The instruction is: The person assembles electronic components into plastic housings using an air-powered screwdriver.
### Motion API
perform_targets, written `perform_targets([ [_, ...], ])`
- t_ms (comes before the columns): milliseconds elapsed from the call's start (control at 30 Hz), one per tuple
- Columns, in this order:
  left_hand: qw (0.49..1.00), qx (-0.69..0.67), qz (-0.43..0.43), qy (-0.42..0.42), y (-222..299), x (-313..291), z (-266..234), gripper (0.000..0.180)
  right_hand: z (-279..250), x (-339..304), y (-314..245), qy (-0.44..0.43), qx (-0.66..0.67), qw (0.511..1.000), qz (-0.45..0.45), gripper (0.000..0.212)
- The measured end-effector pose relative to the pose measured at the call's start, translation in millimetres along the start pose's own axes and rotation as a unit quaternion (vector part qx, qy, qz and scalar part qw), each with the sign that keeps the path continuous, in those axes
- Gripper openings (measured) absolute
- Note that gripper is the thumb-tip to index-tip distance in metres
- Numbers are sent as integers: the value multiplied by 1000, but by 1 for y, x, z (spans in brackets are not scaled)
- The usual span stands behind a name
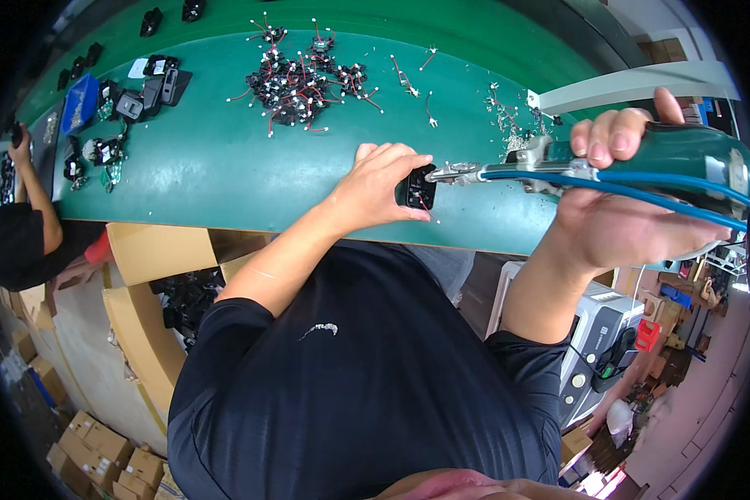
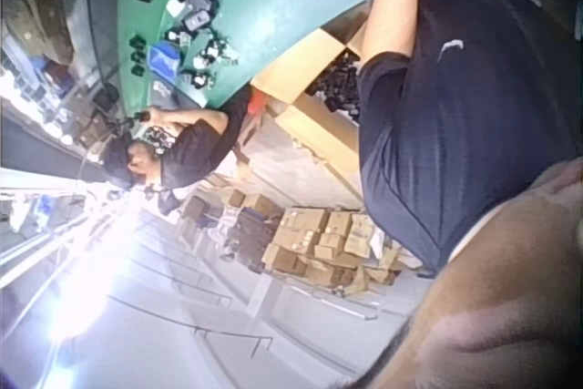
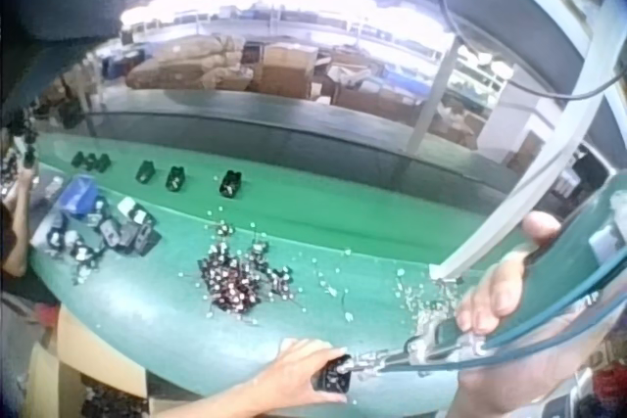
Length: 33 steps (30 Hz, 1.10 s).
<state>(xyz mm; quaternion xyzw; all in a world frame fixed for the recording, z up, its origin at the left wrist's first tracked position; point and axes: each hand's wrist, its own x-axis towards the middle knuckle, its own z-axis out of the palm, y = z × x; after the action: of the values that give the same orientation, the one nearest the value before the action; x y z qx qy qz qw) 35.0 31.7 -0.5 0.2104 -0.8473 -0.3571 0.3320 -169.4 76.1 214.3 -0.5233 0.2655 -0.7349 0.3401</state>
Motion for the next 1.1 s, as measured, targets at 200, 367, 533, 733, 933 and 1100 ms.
perform_targets([
  [200,1000,-2,-6,-4,-1,-1,-1,86,11,-27,40,62,-34,997,24,119],
  [367,1000,-8,-14,-12,0,0,-1,87,16,-38,50,92,-26,994,47,118],
  [533,1000,-10,0,8,0,0,-1,88,16,-43,55,87,-24,995,42,119],
  [733,1000,-14,-4,6,0,0,-1,88,20,-44,58,116,-18,992,37,120],
  [933,1000,-15,-4,4,1,0,-2,89,20,-45,59,103,-10,994,38,118],
  [1100,1000,-15,-1,7,0,0,0,89,17,-48,59,83,17,996,42,119],
])
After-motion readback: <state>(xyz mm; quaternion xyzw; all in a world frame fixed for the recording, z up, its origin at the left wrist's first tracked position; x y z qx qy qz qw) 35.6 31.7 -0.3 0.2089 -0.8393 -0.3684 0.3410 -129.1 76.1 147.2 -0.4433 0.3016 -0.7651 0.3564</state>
